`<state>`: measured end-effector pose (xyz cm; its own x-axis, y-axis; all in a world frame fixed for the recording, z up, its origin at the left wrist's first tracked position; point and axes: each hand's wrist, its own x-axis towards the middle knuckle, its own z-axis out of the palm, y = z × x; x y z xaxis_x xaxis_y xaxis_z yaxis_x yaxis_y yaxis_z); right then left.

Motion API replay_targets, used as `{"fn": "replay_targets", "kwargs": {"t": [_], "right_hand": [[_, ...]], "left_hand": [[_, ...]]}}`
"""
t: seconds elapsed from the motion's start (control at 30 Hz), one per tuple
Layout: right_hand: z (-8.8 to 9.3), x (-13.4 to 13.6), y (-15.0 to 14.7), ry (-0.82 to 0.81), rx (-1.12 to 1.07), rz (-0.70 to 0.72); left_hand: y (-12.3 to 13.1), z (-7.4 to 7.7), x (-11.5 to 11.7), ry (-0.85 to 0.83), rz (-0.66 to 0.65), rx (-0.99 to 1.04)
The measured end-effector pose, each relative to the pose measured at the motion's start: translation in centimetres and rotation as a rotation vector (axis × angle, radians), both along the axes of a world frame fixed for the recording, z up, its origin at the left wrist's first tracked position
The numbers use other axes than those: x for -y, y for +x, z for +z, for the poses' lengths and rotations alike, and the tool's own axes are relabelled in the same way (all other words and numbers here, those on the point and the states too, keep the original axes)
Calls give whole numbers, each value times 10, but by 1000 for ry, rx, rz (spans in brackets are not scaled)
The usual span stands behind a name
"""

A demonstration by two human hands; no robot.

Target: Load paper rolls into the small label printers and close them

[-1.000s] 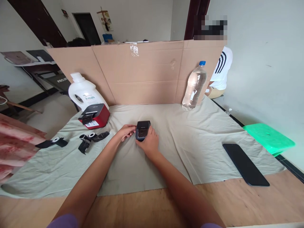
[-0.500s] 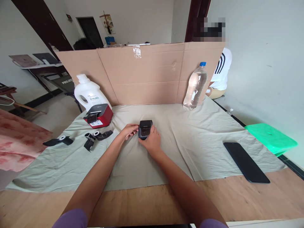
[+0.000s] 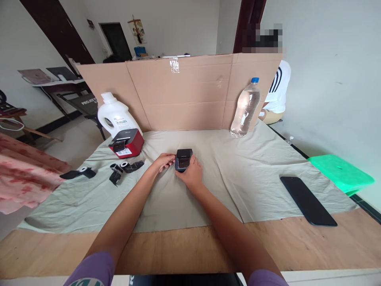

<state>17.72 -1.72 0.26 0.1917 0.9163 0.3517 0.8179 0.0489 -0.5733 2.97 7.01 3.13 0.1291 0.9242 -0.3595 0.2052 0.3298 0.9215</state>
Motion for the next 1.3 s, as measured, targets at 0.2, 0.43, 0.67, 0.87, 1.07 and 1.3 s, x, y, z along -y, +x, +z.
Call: {"fn": "replay_targets", "kwargs": {"t": [0.2,0.43,0.67,0.87,1.07,1.3], "right_hand": [[2,0,0,-24,-9,0],[3,1,0,-29,-4,-1],[3,1,1,-50,-8,-1],[4,1,1,-65,-14,0],[6,2,0,-70,-16,-3],[6,2,0,-69,-26,-2]], "left_hand": [[0,0,0,-5,10,-5],[0,0,0,-9,21,4],[-4,-5,-6,-40,3,23],[-3,-5,-6,-33,16,12],[0,-8,-6,-14,26,-21],[1,-9,-9,-14,33,-55]]}}
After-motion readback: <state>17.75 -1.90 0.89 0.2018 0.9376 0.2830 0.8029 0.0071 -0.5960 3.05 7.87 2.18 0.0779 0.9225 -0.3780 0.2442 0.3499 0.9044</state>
